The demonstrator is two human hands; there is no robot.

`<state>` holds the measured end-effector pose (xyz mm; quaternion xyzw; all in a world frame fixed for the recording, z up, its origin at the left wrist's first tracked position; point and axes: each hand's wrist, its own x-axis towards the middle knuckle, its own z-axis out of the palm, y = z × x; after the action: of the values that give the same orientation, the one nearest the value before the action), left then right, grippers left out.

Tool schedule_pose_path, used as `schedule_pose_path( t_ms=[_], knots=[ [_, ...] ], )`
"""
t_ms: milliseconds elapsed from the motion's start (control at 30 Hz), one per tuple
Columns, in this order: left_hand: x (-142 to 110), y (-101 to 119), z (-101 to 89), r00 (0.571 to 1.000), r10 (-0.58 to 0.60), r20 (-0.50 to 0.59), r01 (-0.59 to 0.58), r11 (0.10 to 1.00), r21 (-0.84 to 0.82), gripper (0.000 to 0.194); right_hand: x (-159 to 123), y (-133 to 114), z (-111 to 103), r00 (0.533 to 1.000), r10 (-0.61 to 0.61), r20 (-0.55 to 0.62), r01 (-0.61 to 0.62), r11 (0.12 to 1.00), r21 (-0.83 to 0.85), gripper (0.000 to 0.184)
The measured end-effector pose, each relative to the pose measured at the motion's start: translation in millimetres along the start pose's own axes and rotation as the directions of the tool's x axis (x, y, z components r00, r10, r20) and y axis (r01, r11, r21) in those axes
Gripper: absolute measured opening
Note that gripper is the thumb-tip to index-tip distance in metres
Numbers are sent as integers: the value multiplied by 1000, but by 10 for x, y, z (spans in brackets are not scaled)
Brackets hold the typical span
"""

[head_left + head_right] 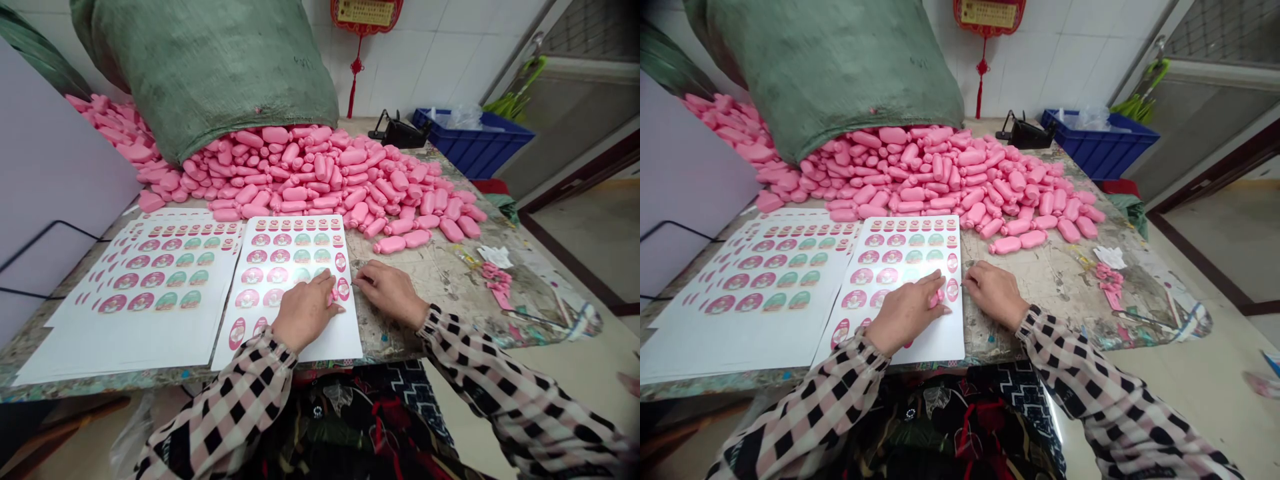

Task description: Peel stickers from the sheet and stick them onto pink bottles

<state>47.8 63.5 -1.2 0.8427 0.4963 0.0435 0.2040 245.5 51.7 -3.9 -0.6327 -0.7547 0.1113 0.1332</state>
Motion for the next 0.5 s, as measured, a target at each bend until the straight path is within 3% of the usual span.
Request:
schedule_pose_path(
  t_ms=[500],
  knots=[
    [1,-5,2,999,33,-1,-33,999,27,57,-54,35,41,999,33,26,-37,985,169,18]
  ],
)
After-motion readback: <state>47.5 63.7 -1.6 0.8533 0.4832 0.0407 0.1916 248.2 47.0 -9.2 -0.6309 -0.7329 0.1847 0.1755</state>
